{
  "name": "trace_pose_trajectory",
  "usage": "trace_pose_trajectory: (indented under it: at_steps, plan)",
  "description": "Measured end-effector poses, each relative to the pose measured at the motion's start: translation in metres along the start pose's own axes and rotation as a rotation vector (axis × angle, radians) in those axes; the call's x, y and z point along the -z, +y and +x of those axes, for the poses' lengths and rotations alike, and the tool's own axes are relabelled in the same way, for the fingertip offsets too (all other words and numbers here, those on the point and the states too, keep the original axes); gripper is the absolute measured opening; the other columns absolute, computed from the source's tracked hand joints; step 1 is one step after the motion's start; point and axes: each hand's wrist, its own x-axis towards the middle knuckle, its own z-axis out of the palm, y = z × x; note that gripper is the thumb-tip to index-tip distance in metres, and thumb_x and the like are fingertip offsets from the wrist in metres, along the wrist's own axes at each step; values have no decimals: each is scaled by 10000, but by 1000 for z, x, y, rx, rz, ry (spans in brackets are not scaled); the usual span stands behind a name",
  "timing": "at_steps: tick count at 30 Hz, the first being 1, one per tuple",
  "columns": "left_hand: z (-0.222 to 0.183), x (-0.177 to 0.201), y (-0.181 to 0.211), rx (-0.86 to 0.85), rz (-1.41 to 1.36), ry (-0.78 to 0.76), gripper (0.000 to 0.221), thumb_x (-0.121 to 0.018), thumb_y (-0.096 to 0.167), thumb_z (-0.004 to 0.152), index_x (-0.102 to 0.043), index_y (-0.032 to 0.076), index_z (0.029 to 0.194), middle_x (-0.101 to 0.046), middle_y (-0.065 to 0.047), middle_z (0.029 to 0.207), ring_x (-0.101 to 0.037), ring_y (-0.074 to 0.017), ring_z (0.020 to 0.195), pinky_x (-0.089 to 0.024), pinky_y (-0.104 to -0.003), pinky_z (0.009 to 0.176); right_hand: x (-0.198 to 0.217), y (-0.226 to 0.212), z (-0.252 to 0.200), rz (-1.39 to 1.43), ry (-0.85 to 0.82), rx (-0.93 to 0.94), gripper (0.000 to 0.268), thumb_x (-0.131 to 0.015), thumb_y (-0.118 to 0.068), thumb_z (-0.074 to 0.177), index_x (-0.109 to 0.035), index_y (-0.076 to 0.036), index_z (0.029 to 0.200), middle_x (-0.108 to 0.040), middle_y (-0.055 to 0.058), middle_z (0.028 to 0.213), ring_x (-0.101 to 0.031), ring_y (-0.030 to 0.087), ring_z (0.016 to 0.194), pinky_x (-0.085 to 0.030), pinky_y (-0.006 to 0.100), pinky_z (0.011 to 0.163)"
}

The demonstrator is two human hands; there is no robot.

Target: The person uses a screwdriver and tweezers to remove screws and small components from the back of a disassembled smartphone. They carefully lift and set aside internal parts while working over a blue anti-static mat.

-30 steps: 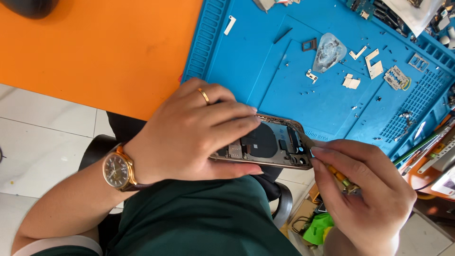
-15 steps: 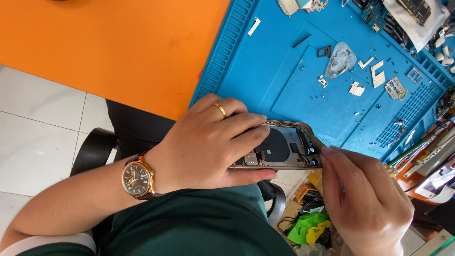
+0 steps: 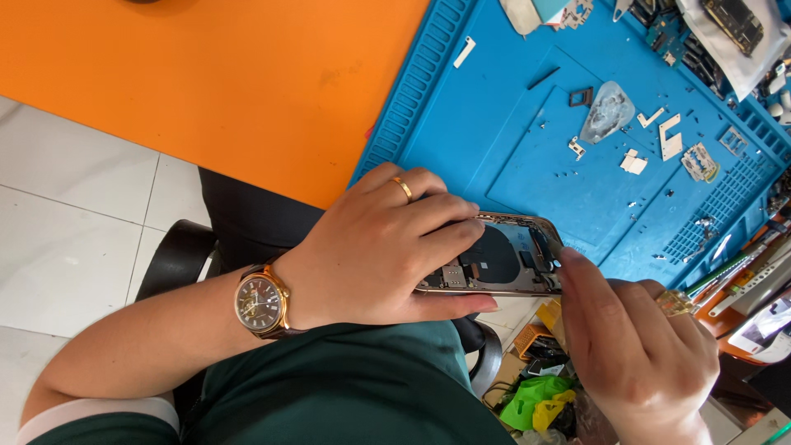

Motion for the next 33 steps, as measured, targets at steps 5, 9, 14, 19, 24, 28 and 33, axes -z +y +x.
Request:
trace_pose_trajectory:
  at_steps: [5,9,14,19,24,28,33]
  plan:
    - [0,0,-2,-8,4,-17,617,-682,629,1014,-780,42,1177,-768,-93,1205,-670,-338,1108,-498,-478,828,-4,-2,-2,29,32,-46,244,-861,-293,1163,-943,-102,1290,-700,34,825,-609,240,635,-431,375,598]
    - [3,1,-1,-13,6,-13,614,-678,620,1024,-787,32,1157,-766,-98,1168,-658,-330,1079,-493,-466,808,0,0,-2,118,-69,-128,333,-741,-278,1152,-888,-88,1383,-694,71,848,-526,255,587,-405,403,563]
    - [2,1,-2,-14,6,-9,615,-684,625,1019,-789,33,1151,-766,-97,1167,-649,-326,1075,-483,-460,802,-1,2,-1,167,-79,-122,310,-721,-158,1138,-863,-66,1397,-631,85,802,-494,285,581,-386,427,559]
    - [1,-1,-3,-18,0,-37,633,-678,634,1014,-785,34,1184,-758,-102,1200,-649,-336,1100,-495,-478,819,-2,3,-4,166,-77,-97,332,-749,-167,1110,-859,-74,1410,-687,112,883,-522,261,603,-417,422,532]
    - [2,0,-3,-14,-3,-37,633,-689,631,1010,-786,30,1181,-760,-107,1198,-652,-337,1093,-498,-476,822,-6,6,-9,96,-47,-21,323,-775,-169,1107,-874,-86,1403,-708,110,887,-521,259,614,-410,417,534]
    - [4,1,-1,-13,-1,-18,623,-687,620,1017,-796,20,1147,-768,-104,1170,-655,-325,1068,-494,-456,809,-7,7,-9,92,-23,-11,319,-768,-171,1114,-889,-69,1391,-709,108,841,-506,254,580,-374,400,524]
    - [3,0,-2,-14,6,-28,635,-678,631,1016,-786,24,1168,-762,-101,1190,-653,-326,1078,-489,-460,807,-9,5,-5,106,34,10,263,-800,-134,1107,-918,-25,1316,-693,114,798,-531,258,579,-360,398,533]
